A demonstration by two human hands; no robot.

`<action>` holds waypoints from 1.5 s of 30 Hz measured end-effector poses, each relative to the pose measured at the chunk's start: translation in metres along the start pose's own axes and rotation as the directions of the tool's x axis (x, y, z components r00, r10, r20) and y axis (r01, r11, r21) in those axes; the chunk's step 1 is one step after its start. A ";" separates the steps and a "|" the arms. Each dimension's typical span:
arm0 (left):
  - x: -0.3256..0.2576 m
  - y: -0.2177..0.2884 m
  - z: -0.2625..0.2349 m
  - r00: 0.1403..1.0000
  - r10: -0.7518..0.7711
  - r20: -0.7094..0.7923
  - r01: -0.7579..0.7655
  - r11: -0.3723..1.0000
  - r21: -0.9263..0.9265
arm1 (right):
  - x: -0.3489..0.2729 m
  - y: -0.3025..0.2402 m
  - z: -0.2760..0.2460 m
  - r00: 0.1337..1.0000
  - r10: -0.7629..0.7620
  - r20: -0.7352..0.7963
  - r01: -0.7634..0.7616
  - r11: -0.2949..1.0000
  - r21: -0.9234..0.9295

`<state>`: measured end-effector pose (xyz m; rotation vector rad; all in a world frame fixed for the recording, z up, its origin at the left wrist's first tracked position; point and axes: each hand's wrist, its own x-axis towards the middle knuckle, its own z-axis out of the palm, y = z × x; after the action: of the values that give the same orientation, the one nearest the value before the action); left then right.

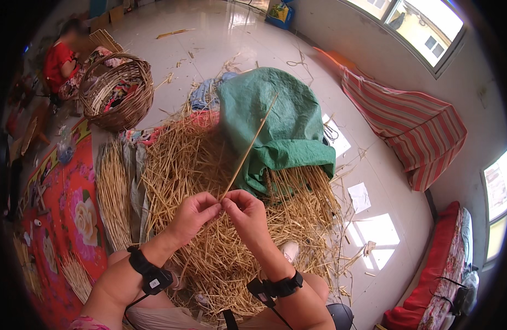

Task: The person sits on a floral mat and handles thin straw sticks and a black plastic ring, preparing materials for weaving. They manipulate the ring and straw pieces, occasionally reaching into a basket and handling a small plastic bag. Other people are visible in the background working on similar tasks.

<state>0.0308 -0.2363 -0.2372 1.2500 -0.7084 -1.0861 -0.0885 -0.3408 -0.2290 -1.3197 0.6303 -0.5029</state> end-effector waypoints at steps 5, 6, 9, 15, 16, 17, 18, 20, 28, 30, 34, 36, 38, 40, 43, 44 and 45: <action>0.001 -0.003 -0.001 0.999 0.033 -0.021 -0.032 0.999 0.033 | 0.000 0.001 0.001 1.000 -0.023 -0.020 0.022 0.999 -0.033; 0.001 -0.004 -0.001 0.999 0.038 -0.027 -0.036 0.998 0.050 | 0.000 0.001 0.001 0.999 -0.029 -0.025 0.028 0.999 -0.043; 0.003 -0.008 -0.002 0.997 0.065 -0.045 -0.060 0.994 0.095 | 0.000 -0.002 0.002 0.999 -0.019 -0.028 0.018 0.998 -0.056; 0.000 -0.001 0.000 0.989 0.140 -0.055 -0.118 0.949 0.291 | 0.000 -0.003 0.000 1.000 0.016 -0.004 -0.016 1.000 -0.006; 0.000 0.001 0.001 0.989 0.139 -0.049 -0.118 0.947 0.299 | 0.000 -0.002 0.000 1.000 0.012 0.000 -0.012 1.000 -0.007; 0.000 0.002 0.001 0.990 0.137 -0.043 -0.118 0.944 0.308 | 0.001 -0.002 -0.001 1.000 0.005 0.002 -0.005 1.000 -0.003; -0.001 0.003 0.001 0.990 0.136 -0.037 -0.118 0.941 0.316 | 0.001 -0.002 -0.001 1.000 -0.002 0.003 0.002 1.000 0.002; -0.003 0.005 0.003 0.984 0.178 -0.027 -0.155 0.915 0.372 | 0.000 -0.005 -0.002 1.000 -0.016 0.004 0.016 1.000 0.000; -0.006 0.011 0.007 0.945 0.326 0.027 -0.299 0.827 0.476 | -0.003 -0.010 0.000 0.998 -0.049 -0.041 0.048 0.998 -0.032; -0.006 0.011 0.008 0.948 0.317 0.033 -0.294 0.829 0.476 | -0.003 -0.010 0.000 0.997 -0.060 -0.045 0.058 0.997 -0.048; -0.008 0.008 0.010 0.961 0.276 0.017 -0.263 0.891 0.370 | -0.003 -0.009 0.000 0.995 -0.087 -0.037 0.085 0.994 -0.073; -0.008 0.008 0.011 0.973 0.228 0.026 -0.226 0.928 0.296 | -0.004 -0.010 0.000 0.995 -0.096 -0.033 0.094 0.994 -0.054; -0.007 0.002 0.008 0.989 0.141 0.041 -0.146 0.970 0.193 | -0.005 -0.009 0.001 0.995 -0.100 -0.031 0.099 0.994 -0.043; -0.006 -0.001 0.006 0.995 0.090 0.053 -0.095 0.990 0.103 | -0.006 -0.007 0.001 0.995 -0.098 -0.030 0.097 0.995 -0.039; -0.005 0.001 0.005 0.996 0.069 0.048 -0.070 0.997 0.031 | -0.009 -0.012 0.005 0.997 -0.072 -0.033 0.073 0.997 0.023; -0.005 0.005 0.005 0.997 0.061 0.042 -0.063 0.997 0.036 | -0.009 -0.012 0.006 0.996 -0.079 -0.027 0.080 0.997 0.022; -0.004 0.007 0.004 0.998 0.054 0.036 -0.055 0.998 0.042 | -0.009 -0.012 0.007 0.996 -0.086 -0.020 0.086 0.996 0.022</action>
<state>0.0274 -0.2345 -0.2289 1.2438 -0.7913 -1.0547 -0.0906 -0.3319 -0.2148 -1.3258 0.5832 -0.5919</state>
